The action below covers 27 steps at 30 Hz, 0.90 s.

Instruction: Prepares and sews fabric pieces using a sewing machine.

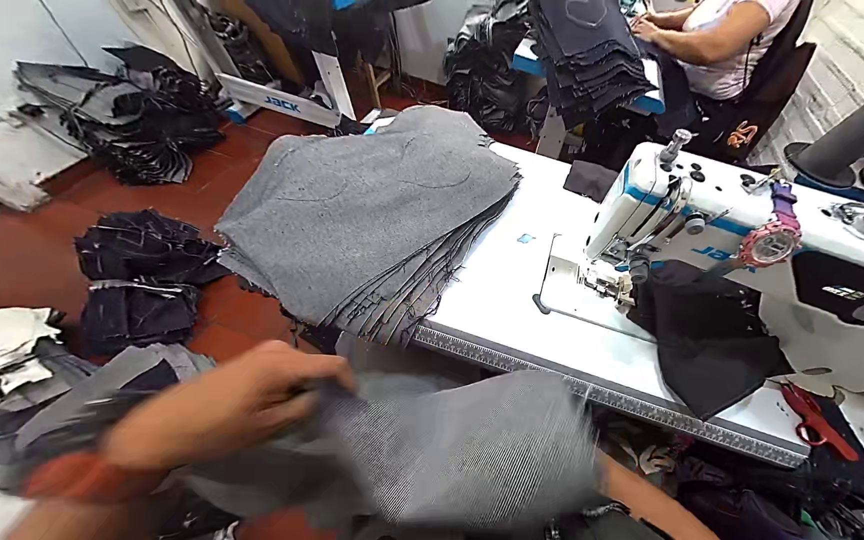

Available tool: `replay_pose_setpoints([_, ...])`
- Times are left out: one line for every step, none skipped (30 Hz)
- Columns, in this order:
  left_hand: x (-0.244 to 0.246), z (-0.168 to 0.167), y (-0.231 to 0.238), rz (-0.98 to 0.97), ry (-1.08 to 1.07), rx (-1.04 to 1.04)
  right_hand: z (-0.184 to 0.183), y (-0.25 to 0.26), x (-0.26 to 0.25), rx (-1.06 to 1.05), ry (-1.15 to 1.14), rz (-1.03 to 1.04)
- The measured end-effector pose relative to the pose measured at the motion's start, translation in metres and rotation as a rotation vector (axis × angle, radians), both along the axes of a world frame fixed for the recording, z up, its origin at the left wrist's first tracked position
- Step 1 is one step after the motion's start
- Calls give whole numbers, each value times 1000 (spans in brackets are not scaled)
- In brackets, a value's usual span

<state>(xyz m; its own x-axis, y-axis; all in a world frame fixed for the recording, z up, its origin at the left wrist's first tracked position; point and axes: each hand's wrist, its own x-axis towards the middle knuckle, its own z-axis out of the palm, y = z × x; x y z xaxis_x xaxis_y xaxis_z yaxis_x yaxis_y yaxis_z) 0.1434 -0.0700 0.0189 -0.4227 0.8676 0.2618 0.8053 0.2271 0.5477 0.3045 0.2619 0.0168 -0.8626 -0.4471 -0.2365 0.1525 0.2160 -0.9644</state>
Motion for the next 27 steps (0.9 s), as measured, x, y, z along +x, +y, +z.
replay_pose_setpoints([3, 20, -19, 26, 22, -46, -33, -10, -23, -272, 176, 105])
replay_pose_setpoints([5, 39, -37, 56, 25, -98, -59, -21, -39, -415, 245, 136])
replay_pose_setpoints([7, 60, -50, 76, 30, -147, -70, -27, -44, -438, 297, 79])
replay_pose_setpoints([7, 85, -57, 84, 19, -194, -71, -28, -43, -417, 344, -37])
replay_pose_setpoints([4, 105, -64, 89, -31, -223, -70, -25, -39, -397, 357, -173])
replay_pose_setpoints([-6, 118, -72, 87, -91, -261, -70, -18, -34, -386, 331, -314])
replay_pose_setpoints([-20, 125, -80, 93, -127, -322, -71, -9, -28, -358, 298, -457])
replay_pose_setpoints([-36, 125, -83, 125, -137, -420, -77, 2, -22, -265, 289, -585])
replay_pose_setpoints([-51, 120, -79, 189, -169, -567, -88, 15, -14, -97, 317, -688])
replay_pose_setpoints([-64, 101, -68, 269, -254, -713, -106, 27, -4, 124, 380, -755])
replay_pose_setpoints([-76, 68, -58, 308, -334, -827, -128, 40, 8, 353, 467, -776])
replay_pose_setpoints([-88, 21, -51, 313, -413, -903, -151, 52, 21, 541, 568, -762])
replay_pose_setpoints([-96, -36, -49, 311, -471, -904, -174, 62, 35, 675, 645, -727])
replay_pose_setpoints([-101, -93, -48, 317, -511, -873, -193, 67, 48, 754, 647, -690])
replay_pose_setpoints([-104, -143, -44, 359, -526, -819, -208, 69, 60, 775, 568, -670])
replay_pose_setpoints([-104, -181, -38, 434, -530, -727, -216, 68, 68, 741, 412, -674])
replay_pose_setpoints([-100, -206, -29, 523, -539, -585, -221, 69, 72, 681, 239, -697])
replay_pose_setpoints([-93, -218, -19, 608, -533, -415, -222, 71, 72, 612, 107, -727])
replay_pose_setpoints([-87, -217, -7, 682, -504, -318, -220, 75, 70, 549, 31, -768])
replay_pose_setpoints([-79, -188, 11, 743, -523, -365, -214, 78, 65, 483, -39, -810])
replay_pose_setpoints([-76, -137, 33, 768, -651, -576, -206, 78, 58, 413, -111, -857])
replay_pose_setpoints([-71, -104, 52, 868, -680, -642, -199, 76, 48, 355, -188, -904])
replay_pose_setpoints([-67, -85, 62, 959, -655, -662, -196, 73, 35, 343, -247, -944])
replay_pose_setpoints([-66, -75, 66, 1011, -629, -713, -193, 69, 22, 387, -284, -955])
replay_pose_setpoints([-67, -71, 68, 1038, -626, -789, -192, 65, 10, 490, -296, -930])
replay_pose_setpoints([-68, -71, 69, 1063, -628, -863, -188, 63, -1, 617, -324, -853])
replay_pose_setpoints([-69, -75, 71, 1058, -635, -933, -175, 62, -14, 738, -407, -719])
